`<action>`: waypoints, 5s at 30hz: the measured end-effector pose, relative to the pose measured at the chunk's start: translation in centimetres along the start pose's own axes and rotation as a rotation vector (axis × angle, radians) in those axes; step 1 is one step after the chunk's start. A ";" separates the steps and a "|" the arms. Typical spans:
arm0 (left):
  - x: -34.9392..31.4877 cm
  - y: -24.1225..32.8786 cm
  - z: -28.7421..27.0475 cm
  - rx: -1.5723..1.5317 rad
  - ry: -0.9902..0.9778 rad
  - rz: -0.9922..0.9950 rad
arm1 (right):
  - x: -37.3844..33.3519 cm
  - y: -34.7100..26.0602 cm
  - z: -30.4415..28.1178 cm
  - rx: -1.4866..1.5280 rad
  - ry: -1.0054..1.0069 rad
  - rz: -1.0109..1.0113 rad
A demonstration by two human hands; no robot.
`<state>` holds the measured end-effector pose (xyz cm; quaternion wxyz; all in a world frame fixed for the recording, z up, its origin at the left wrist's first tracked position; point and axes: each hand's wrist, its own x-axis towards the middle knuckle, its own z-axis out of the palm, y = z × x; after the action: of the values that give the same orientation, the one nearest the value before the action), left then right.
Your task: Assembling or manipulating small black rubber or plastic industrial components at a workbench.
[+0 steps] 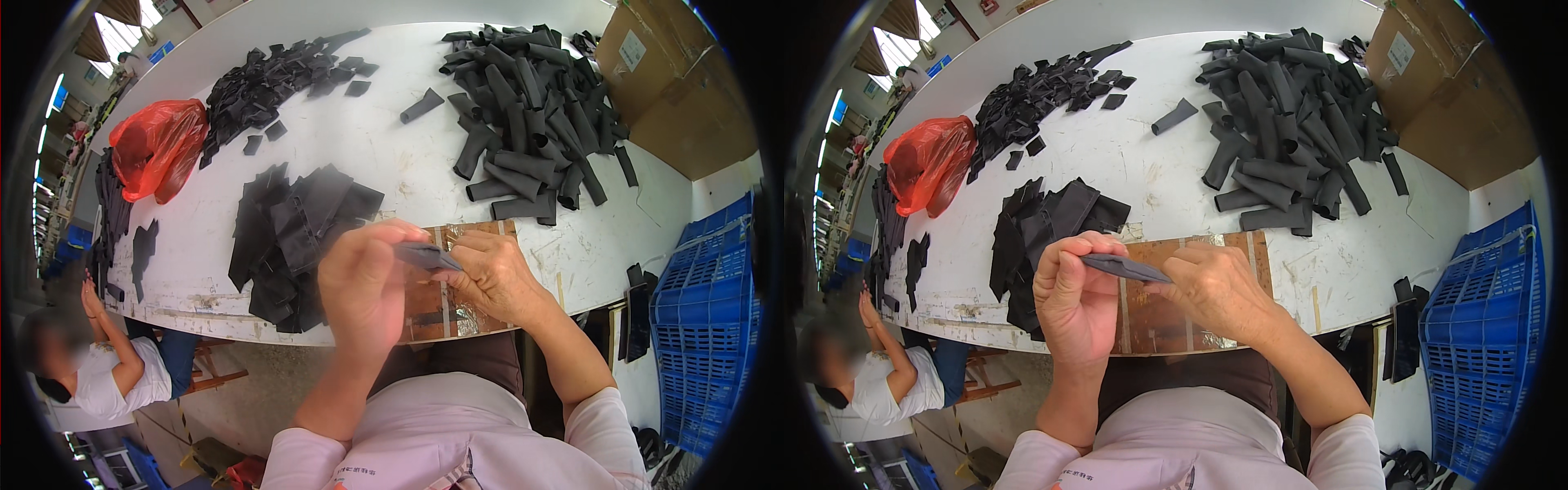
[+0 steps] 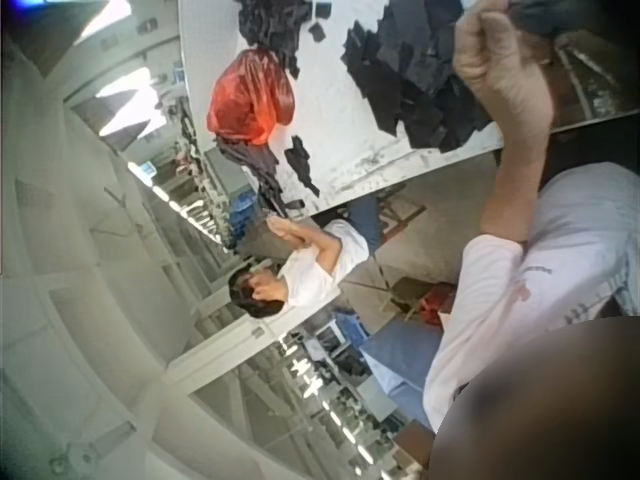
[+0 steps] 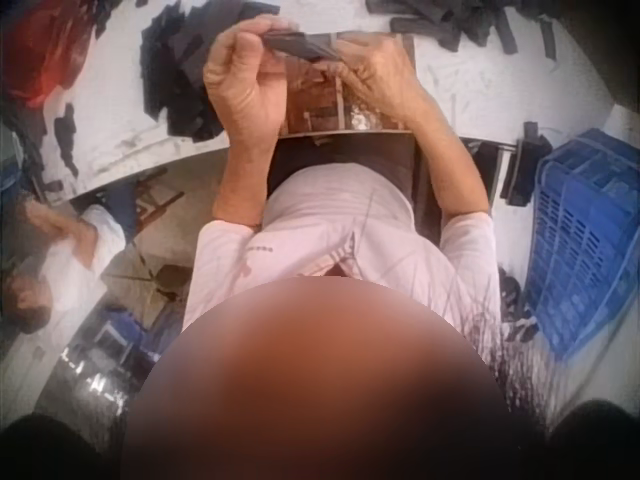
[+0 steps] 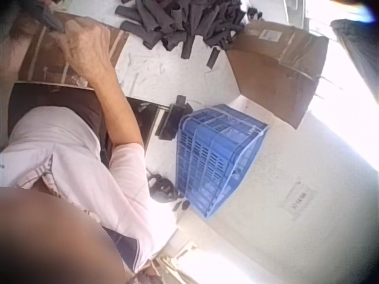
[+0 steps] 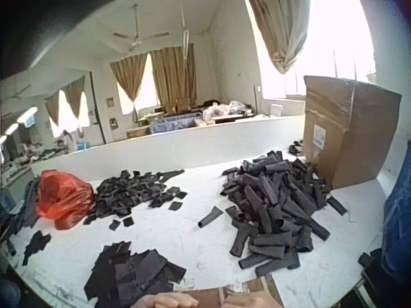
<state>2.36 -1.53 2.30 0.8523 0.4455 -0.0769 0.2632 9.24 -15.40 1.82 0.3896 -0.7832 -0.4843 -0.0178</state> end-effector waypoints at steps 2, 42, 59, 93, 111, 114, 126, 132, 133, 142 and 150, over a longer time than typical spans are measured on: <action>-0.4 -0.3 -0.8 -0.023 0.059 -0.096 | -0.4 0.9 1.8 0.017 0.011 0.035; -1.7 3.1 -2.8 0.648 -0.084 -0.663 | -4.4 -4.0 5.5 1.510 0.006 0.762; -9.9 1.9 -0.6 0.349 0.159 -0.495 | -6.0 -4.4 6.9 1.374 0.522 0.852; -9.8 2.1 -0.9 0.443 0.269 -0.595 | -5.8 -4.3 7.6 1.341 0.621 0.829; -8.8 1.0 -1.8 0.910 0.225 -0.349 | -5.9 -3.8 4.8 0.109 0.201 0.469; -8.0 1.3 -1.1 0.988 0.029 -0.331 | -5.7 -4.0 4.7 0.338 0.235 0.275; -7.5 0.3 -1.6 0.680 0.344 -0.402 | -4.7 -3.0 6.9 -0.083 0.306 0.086; -6.3 1.9 -3.1 0.022 0.187 -0.755 | -5.2 -2.9 6.0 0.751 0.200 0.420; -6.5 1.5 -3.0 0.215 0.193 -0.702 | -5.5 -2.8 6.1 1.115 0.185 0.605; -7.4 0.0 -2.1 0.734 0.252 -0.214 | -5.2 -2.6 6.6 1.406 0.078 0.712; -6.5 2.3 -3.1 -0.254 -0.180 -0.705 | -5.5 -4.5 5.9 1.443 0.180 0.527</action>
<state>-4.66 -0.39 -0.24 0.9288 0.3566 -0.0256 -0.0976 0.83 -14.78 -1.84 0.8326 -0.4205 -0.1402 0.3321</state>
